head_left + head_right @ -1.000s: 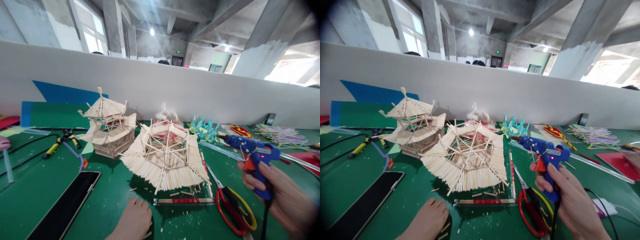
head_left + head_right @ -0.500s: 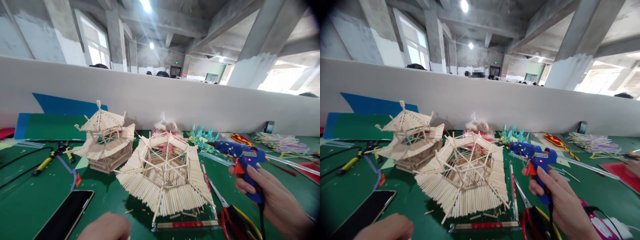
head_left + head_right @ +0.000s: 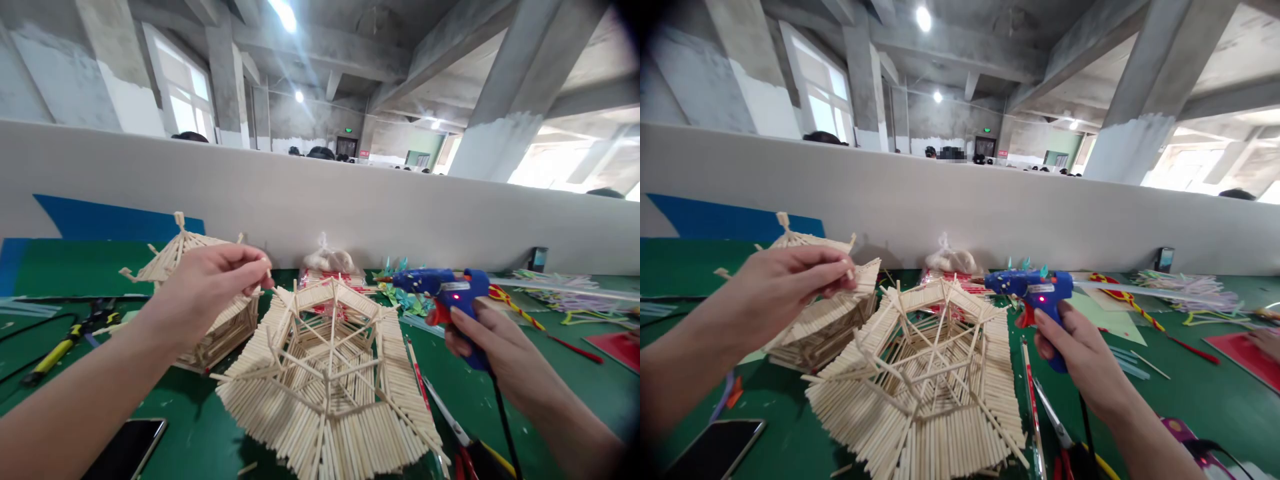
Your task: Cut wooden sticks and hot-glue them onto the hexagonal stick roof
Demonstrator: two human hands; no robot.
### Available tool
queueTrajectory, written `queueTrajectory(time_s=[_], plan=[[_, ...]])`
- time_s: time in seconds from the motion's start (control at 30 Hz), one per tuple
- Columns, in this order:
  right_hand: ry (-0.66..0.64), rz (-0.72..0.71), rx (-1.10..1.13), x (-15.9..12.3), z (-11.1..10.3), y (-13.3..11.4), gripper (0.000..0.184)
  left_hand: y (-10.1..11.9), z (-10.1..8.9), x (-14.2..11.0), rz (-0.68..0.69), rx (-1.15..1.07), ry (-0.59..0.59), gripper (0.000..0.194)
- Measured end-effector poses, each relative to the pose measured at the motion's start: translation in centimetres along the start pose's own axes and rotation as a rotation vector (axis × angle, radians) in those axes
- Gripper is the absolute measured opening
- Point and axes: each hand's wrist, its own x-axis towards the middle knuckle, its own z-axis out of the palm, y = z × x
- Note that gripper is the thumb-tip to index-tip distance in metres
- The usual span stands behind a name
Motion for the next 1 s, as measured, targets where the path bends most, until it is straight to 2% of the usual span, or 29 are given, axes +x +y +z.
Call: queueTrajectory(time_s=[0.1,0.17,0.33,0.47,0.8,1.0], plan=[[-0.014,-0.077,-0.107,2.2,0.8,-0.1,0.030,-0.4,2.0,2.9,-0.095,-0.139,-0.144,0.014],[-0.041,-0.095,-0.129,3.6,1.3,0.0,0.028,-0.7,3.2,4.3,-0.120,-0.185,-0.192,0.012],[-0.106,-0.107,-0.199,6.6,2.2,0.8,0.027,-2.2,5.4,6.7,-0.157,-0.231,-0.256,0.011],[-0.157,-0.107,-0.217,7.9,2.8,1.3,0.025,-3.5,6.5,8.2,-0.196,-0.256,-0.296,0.010],[-0.202,-0.134,-0.273,8.9,3.4,1.1,0.024,-4.8,7.6,9.7,-0.286,-0.271,-0.510,0.005],[-0.198,-0.153,-0.431,8.9,3.9,0.5,0.022,-6.1,8.2,9.8,-0.296,-0.298,-0.592,0.007]])
